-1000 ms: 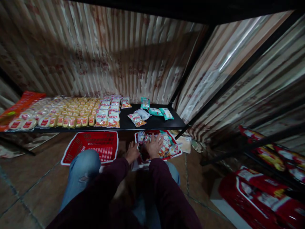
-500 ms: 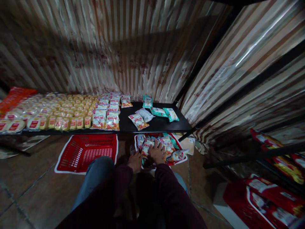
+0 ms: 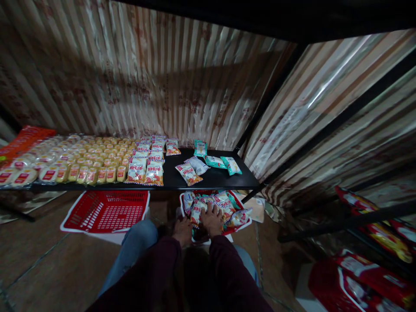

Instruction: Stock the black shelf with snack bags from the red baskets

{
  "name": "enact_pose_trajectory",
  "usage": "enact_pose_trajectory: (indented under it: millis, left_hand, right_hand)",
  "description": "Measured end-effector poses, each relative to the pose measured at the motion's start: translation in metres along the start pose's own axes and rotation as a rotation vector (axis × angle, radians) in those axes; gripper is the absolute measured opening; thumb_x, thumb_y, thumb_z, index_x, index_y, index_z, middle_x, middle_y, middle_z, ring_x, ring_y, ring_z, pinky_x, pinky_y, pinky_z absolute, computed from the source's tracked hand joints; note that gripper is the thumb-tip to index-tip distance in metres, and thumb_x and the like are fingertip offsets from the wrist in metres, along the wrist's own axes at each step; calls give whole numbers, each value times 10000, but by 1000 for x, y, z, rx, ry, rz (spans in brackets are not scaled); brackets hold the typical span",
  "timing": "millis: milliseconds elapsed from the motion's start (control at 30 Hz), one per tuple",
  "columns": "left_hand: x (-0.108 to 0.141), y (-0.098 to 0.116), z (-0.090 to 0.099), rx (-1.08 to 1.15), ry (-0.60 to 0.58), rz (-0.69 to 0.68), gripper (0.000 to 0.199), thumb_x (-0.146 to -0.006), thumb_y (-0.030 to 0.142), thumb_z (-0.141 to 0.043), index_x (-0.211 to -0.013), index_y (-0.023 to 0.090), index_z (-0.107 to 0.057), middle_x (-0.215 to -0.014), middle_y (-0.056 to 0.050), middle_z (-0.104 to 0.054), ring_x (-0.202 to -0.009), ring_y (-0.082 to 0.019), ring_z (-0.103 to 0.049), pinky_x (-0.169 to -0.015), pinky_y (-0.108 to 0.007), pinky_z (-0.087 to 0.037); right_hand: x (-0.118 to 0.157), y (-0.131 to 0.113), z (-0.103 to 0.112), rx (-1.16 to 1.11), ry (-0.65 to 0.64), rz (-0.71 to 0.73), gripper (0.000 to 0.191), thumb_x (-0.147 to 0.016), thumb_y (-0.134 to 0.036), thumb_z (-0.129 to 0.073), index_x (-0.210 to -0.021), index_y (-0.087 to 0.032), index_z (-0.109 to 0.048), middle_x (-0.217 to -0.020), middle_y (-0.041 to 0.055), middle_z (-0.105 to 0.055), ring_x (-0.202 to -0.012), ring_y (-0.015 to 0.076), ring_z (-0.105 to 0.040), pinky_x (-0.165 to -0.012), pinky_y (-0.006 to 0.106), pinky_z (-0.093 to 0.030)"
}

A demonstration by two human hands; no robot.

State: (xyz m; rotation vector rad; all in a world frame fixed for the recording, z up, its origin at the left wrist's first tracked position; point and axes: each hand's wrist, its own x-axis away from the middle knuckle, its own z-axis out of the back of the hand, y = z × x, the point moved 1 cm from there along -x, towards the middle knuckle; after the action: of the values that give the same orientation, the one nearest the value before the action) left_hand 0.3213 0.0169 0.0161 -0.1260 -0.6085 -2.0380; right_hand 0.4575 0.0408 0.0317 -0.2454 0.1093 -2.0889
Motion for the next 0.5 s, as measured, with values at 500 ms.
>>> enact_pose_trajectory:
  millis: [500]
  left_hand:
    - [10, -46, -14, 161, 87, -54, 400, -896, 218, -373, -1233, 129, -570, -1570, -92, -219, -1465, -188, -67, -1159, -305, -252]
  right_hand:
    - [17, 0, -18, -4, -39, 12, 512, -954, -468, -313, -1425, -285, -391, -1475, 102, -392, -1344, 303, -348, -1032, 494, -298]
